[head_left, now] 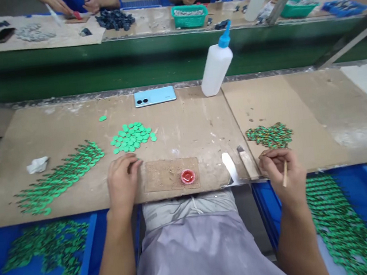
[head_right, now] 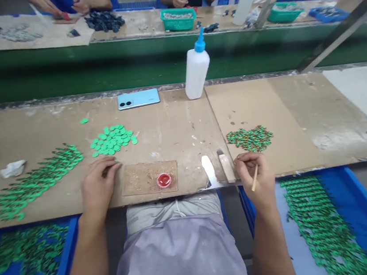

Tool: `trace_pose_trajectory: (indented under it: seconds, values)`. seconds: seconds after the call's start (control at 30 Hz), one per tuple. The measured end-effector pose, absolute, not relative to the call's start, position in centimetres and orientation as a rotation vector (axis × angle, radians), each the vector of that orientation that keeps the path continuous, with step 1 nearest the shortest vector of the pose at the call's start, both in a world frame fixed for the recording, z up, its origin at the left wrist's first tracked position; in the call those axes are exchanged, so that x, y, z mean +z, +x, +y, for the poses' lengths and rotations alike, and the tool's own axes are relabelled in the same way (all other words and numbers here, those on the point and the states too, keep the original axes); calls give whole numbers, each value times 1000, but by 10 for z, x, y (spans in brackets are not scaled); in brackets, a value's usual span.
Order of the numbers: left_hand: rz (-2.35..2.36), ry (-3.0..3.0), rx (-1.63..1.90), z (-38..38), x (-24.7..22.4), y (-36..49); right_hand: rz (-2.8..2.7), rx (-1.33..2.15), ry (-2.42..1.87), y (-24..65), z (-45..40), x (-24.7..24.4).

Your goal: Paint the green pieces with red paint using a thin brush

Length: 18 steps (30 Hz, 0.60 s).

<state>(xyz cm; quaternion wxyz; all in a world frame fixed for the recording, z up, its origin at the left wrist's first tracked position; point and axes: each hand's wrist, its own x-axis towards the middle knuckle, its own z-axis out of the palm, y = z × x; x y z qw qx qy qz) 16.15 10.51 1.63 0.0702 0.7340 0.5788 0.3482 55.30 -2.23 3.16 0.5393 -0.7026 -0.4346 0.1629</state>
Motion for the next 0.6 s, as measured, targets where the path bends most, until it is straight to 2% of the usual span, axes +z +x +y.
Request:
trace_pose_trajectory:
  seconds: [0.1, 0.2, 0.3, 0.47, 0.6]
  values:
    - [1803, 2083, 1004, 101, 20, 170, -871, 704, -1208, 530, -11, 39]
    - [1842, 2014, 923, 96, 25, 174, -769, 992, -989, 509, 4, 48]
    - [1857, 1873, 966, 94, 30, 176, -724, 1199, -909, 493, 18, 53]
    - [1692, 1516, 1146, 85, 33, 176, -785, 1300, -928, 476, 37, 50]
    - [1362, 1029, 1236, 64, 39, 181, -724, 1372, -921, 473, 41, 44]
